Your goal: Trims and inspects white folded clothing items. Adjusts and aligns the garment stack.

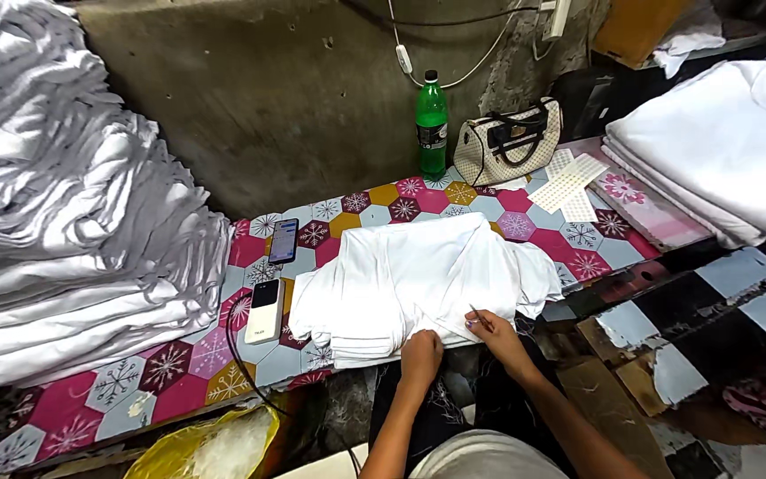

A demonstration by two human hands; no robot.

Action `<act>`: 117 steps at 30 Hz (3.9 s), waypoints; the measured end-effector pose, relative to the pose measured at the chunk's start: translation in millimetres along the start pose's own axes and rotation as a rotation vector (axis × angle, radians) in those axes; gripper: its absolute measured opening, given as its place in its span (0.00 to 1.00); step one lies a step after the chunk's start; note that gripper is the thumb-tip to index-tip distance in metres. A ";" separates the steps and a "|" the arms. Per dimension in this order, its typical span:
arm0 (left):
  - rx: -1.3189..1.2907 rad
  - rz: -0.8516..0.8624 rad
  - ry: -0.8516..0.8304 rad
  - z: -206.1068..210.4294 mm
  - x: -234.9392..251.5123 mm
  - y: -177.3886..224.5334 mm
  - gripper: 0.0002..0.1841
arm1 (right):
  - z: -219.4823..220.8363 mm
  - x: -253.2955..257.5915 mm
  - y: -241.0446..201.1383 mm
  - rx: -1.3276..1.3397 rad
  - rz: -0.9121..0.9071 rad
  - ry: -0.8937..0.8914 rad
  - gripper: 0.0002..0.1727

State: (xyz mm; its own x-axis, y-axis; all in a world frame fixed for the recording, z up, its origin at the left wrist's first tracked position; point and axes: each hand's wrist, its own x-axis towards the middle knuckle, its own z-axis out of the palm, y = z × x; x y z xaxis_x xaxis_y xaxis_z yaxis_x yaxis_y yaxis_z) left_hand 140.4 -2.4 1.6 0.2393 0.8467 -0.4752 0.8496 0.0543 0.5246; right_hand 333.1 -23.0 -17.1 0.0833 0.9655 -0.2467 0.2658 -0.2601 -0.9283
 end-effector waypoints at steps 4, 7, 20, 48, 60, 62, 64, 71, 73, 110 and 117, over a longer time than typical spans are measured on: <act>-0.303 0.049 0.335 21.5 13.2 -0.2 0.19 | 2.3 2.8 -0.6 -0.104 -0.045 0.037 0.12; -0.333 0.032 0.393 16.0 10.5 1.5 0.18 | 18.1 3.0 0.9 -0.235 -0.195 0.076 0.10; -0.222 0.312 0.522 68.7 17.7 -8.0 0.13 | 16.9 10.7 1.6 -0.234 -0.157 0.013 0.21; -0.945 0.248 0.375 13.4 18.5 5.7 0.42 | 11.8 32.7 -30.2 0.159 0.059 -0.159 0.09; -1.198 0.183 0.304 14.4 5.1 14.6 0.04 | 1.5 14.3 -33.3 -0.145 -0.263 -0.155 0.14; -1.207 0.195 0.302 20.4 1.6 16.1 0.04 | 5.5 12.3 -33.1 -0.188 -0.313 -0.081 0.11; -1.215 0.207 0.312 26.8 -1.7 15.5 0.04 | 6.2 12.8 -33.2 -0.204 -0.305 -0.058 0.11; -1.214 0.207 0.330 31.9 -5.6 4.4 0.04 | 3.8 11.5 -32.1 -0.346 -0.324 -0.184 0.15; -1.210 0.205 0.334 31.6 -6.7 6.1 0.04 | 6.9 9.3 -31.3 -0.444 -0.350 -0.155 0.14; -0.833 0.219 0.286 7.3 -5.2 5.9 0.09 | 9.5 7.8 -34.4 0.080 0.011 -0.073 0.06; -0.656 0.219 0.274 3.3 -9.7 6.0 0.10 | 11.3 2.8 -31.2 0.088 0.028 -0.077 0.07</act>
State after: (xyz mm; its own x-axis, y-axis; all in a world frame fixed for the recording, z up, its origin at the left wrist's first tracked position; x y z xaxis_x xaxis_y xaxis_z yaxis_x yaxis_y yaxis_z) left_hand 144.7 -12.0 7.1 0.1722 0.9715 -0.1627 0.3203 0.1010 0.9419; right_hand 314.2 -12.1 8.0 0.0144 0.9567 -0.2907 0.1783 -0.2886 -0.9407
